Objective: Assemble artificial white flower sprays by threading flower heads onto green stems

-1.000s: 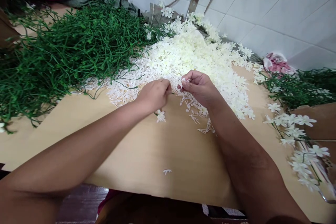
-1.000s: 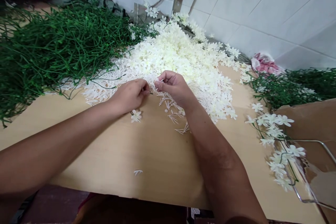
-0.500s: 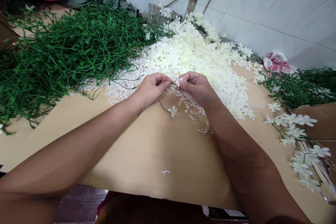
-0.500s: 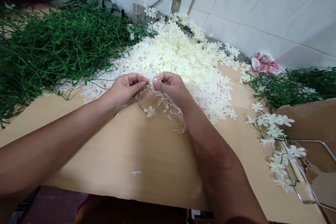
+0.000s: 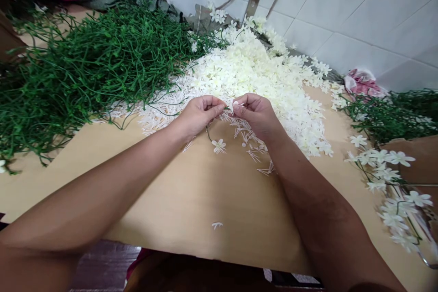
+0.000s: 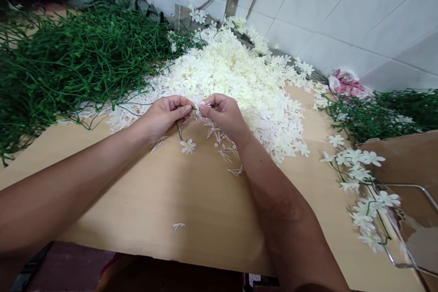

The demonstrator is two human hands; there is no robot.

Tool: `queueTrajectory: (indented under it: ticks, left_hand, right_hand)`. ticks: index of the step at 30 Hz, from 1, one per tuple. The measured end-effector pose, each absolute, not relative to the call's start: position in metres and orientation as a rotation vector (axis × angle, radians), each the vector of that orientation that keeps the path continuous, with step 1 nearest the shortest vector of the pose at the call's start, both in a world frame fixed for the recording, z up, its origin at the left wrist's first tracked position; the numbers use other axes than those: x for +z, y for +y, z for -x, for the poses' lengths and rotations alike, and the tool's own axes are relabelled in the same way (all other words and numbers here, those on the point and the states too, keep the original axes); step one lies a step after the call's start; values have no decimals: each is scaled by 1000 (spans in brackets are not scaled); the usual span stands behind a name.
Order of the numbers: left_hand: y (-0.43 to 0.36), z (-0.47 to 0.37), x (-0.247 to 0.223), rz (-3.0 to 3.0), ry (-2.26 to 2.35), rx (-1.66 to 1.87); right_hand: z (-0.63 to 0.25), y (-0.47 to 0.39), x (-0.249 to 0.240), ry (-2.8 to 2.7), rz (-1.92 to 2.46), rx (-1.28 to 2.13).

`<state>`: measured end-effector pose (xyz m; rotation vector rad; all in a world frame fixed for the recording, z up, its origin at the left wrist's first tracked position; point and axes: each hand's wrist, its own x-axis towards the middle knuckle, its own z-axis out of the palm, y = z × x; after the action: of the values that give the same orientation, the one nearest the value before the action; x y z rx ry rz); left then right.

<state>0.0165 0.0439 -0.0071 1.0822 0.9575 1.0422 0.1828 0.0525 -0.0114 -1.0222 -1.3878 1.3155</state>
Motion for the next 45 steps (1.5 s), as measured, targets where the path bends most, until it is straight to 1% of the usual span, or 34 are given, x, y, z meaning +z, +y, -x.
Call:
queueTrajectory:
  ticks: [6,9,18,33,45]
  left_hand:
    - [45,-16,-6,-1043,1007,1025]
    - [46,-15,-8,-1047,1015,1019]
    - [47,-14,-14,-1071,1024,985]
    - [46,-13,-7,-1212,1167,849]
    - [52,-6,-13,-1049,897,865]
  right_hand:
    - [-180,51,-9,-1576,993,1038]
    - [-179,49,-9,-1655,956,987]
    - [-182,50,-12,-1701,964,1040]
    - [-178,47,-17,-1661,1049,1120]
    - [-186,52,-14,-1573,1051,1286]
